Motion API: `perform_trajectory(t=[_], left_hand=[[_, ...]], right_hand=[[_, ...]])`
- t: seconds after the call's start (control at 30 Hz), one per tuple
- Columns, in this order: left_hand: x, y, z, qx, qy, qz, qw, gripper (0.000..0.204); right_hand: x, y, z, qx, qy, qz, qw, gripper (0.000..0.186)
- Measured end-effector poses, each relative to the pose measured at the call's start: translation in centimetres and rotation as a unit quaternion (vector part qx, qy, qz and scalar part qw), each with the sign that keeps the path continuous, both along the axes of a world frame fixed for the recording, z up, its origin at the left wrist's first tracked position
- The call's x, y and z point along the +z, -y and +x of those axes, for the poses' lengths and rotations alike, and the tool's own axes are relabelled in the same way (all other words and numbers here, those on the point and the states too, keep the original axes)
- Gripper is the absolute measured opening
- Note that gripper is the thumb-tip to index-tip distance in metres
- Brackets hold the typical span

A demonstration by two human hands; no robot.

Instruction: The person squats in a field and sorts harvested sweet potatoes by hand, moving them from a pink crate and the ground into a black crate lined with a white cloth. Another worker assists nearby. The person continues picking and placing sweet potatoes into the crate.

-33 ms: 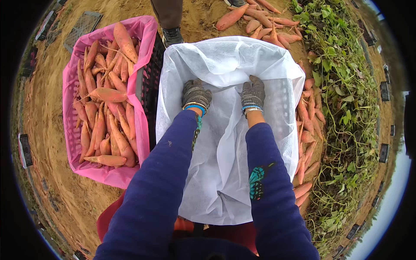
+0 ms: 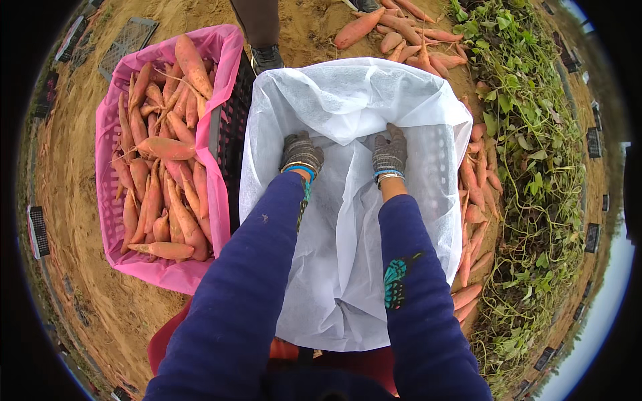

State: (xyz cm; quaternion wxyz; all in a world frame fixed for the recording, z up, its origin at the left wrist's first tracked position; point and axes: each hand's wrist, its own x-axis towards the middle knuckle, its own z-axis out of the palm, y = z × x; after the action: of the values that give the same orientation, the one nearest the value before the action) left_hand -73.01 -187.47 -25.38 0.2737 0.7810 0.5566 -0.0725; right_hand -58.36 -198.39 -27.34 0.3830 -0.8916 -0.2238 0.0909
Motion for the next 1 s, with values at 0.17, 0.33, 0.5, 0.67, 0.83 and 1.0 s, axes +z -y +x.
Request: perform_trajectory(t=[0.17,0.33,0.5,0.67,0.83,1.0], left_hand=[[-5.2,1.9,-0.6,-0.229,-0.22,-0.028,0.948,0.063],[-4.4,0.1,3.0,-0.269,-0.229,-0.066,0.933,0.047],[-5.7,-1.9,2.3,-0.237,-0.092,0.076,0.964,0.057],[-8.1,-0.9,-0.3,-0.352,-0.198,0.081,0.911,0.084],[-1.6,0.7,1.3,-0.529,-0.281,0.001,0.801,0.034],[1.8,10.0,-1.9,-0.659,-0.301,-0.23,0.65,0.044]], right_hand=[[-8.0,5.5,1.6,-0.087,-0.227,-0.009,0.97,0.048],[-3.4,-1.0,2.4,0.036,-0.073,-0.335,0.939,0.046],[-3.7,-2.2,0.1,0.159,0.184,-0.342,0.908,0.057],[-5.2,1.9,2.3,0.235,0.179,-0.391,0.872,0.055],[1.4,0.3,0.7,0.271,0.057,-0.413,0.868,0.026],[3.8,6.8,-6.4,0.436,-0.36,-0.502,0.655,0.026]])
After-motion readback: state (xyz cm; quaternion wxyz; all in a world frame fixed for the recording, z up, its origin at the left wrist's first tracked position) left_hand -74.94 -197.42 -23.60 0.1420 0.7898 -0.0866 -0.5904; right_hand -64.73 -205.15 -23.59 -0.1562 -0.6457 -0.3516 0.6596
